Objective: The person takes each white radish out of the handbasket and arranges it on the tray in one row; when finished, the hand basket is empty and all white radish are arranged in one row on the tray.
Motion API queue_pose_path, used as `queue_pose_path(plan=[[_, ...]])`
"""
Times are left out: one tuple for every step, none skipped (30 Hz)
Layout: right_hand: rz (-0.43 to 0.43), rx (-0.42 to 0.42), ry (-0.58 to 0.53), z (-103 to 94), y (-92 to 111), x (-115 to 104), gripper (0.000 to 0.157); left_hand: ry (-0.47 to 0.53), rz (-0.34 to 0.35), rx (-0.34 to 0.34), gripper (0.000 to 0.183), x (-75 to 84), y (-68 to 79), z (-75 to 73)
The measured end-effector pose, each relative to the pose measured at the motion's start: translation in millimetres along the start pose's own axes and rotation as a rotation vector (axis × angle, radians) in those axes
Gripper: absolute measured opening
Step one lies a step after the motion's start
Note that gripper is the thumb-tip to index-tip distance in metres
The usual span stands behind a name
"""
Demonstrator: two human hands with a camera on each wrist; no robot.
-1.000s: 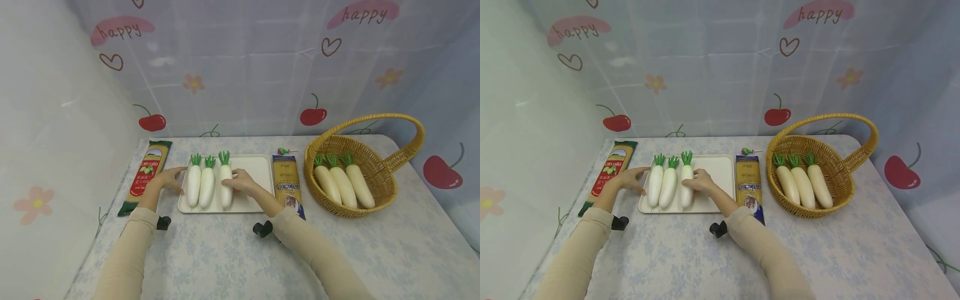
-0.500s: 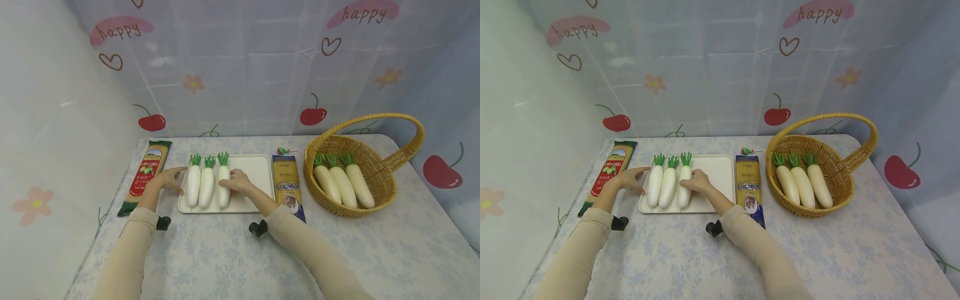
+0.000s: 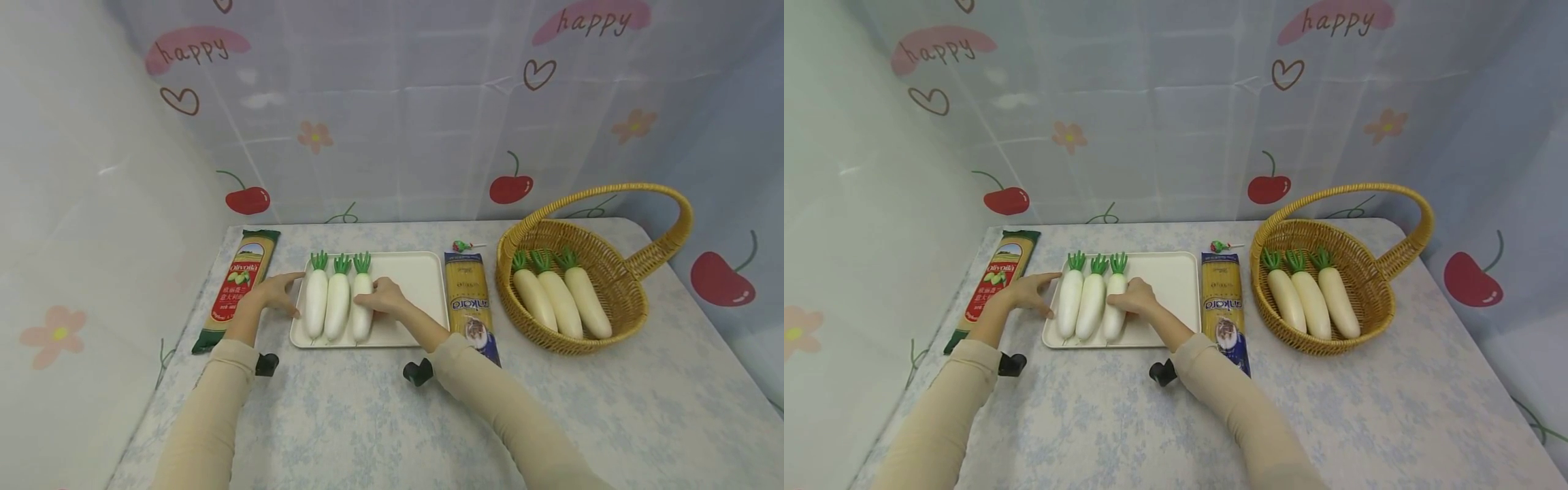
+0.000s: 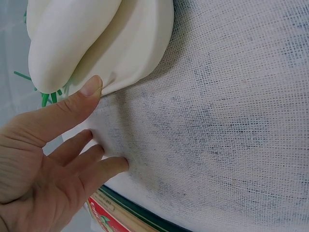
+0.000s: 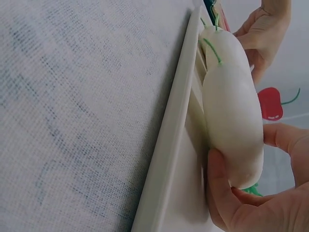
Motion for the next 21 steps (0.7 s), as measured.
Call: queue_pose_path(plan=[[0.000, -0.001, 0.001, 0.5, -0.1, 0.0, 0.064, 0.000, 0.002, 0.000, 0.099, 0.0, 0.1, -0.1], [-0.002, -0.003, 0.002, 0.9, -0.3, 0.1, 0.065, 0.002, 0.001, 0.001, 0.099, -0.3, -0.1, 0.0], [-0.003, -0.004, -0.002, 1.3, -0.3, 0.0, 0.065, 0.004, 0.001, 0.002, 0.099, -0.3, -0.3, 0.2], [-0.004, -0.005, -0.006, 1.6, -0.4, -0.2, 0.066, 0.007, 0.001, 0.002, 0.099, -0.4, -0.4, 0.2], [-0.005, -0.006, -0.010, 2.0, -0.5, -0.3, 0.066, 0.009, 0.002, 0.001, 0.099, -0.4, -0.5, 0.3], [-0.008, -0.005, -0.012, 2.3, -0.8, -0.3, 0.066, 0.009, 0.003, 0.001, 0.099, -0.4, -0.7, 0.3], [-0.010, -0.004, -0.019, 2.5, -0.9, -0.3, 0.066, 0.008, 0.005, 0.001, 0.099, -0.4, -0.7, 0.3], [-0.012, -0.003, -0.027, 2.8, -1.1, -0.3, 0.065, 0.005, 0.007, 0.001, 0.099, -0.3, -0.8, 0.3], [-0.014, -0.001, -0.033, 3.0, -1.2, -0.3, 0.065, 0.001, 0.010, 0.001, 0.099, -0.3, -0.9, 0.2], [-0.016, 0.002, -0.035, 3.1, -1.4, -0.2, 0.064, 0.000, 0.012, 0.002, 0.099, -0.4, -1.0, 0.1], [-0.018, 0.005, -0.038, 3.4, -1.6, -0.2, 0.064, -0.001, 0.014, 0.002, 0.098, -0.6, -1.2, 0.0], [-0.019, 0.006, -0.046, 3.6, -1.6, -0.1, 0.064, -0.003, 0.015, 0.003, 0.098, -0.8, -1.4, -0.1], [-0.019, 0.007, -0.053, 3.8, -1.5, -0.1, 0.064, -0.003, 0.015, 0.002, 0.098, -1.0, -1.5, -0.1], [-0.020, 0.008, -0.057, 3.9, -1.3, -0.1, 0.064, -0.002, 0.015, 0.002, 0.098, -1.1, -1.6, -0.2], [-0.021, 0.010, -0.057, 4.0, -1.2, -0.2, 0.064, 0.002, 0.013, 0.000, 0.099, -1.1, -1.6, -0.1], [-0.021, 0.010, -0.057, 4.0, -1.0, -0.2, 0.065, 0.006, 0.010, -0.002, 0.099, -1.1, -1.6, 0.0], [-0.022, 0.009, -0.057, 4.1, -0.8, -0.2, 0.065, 0.008, 0.008, -0.003, 0.099, -1.0, -1.6, 0.1], [-0.022, 0.009, -0.059, 3.9, -0.4, -0.2, 0.065, 0.011, 0.006, -0.004, 0.099, -1.0, -1.6, 0.1], [-0.023, 0.009, -0.058, 3.8, -0.1, -0.2, 0.066, 0.012, 0.004, -0.006, 0.099, -1.1, -1.7, 0.2], [-0.025, 0.006, -0.060, 3.5, 0.2, -0.2, 0.066, 0.012, 0.004, -0.006, 0.099, -1.3, -1.8, 0.3], [-0.028, 0.002, -0.064, 3.4, 0.2, 0.0, 0.067, 0.012, 0.003, -0.008, 0.100, -1.7, -2.1, 0.4]])
Point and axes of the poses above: each hand's wrist, its own y-axis away from the middle knuckle, its own z-axis out of the palm, x = y × z, the point moved 2 cm from there along -y, towards the middle knuckle, and after that the axes turned 7 degrees about y, right-handed, at the moved point
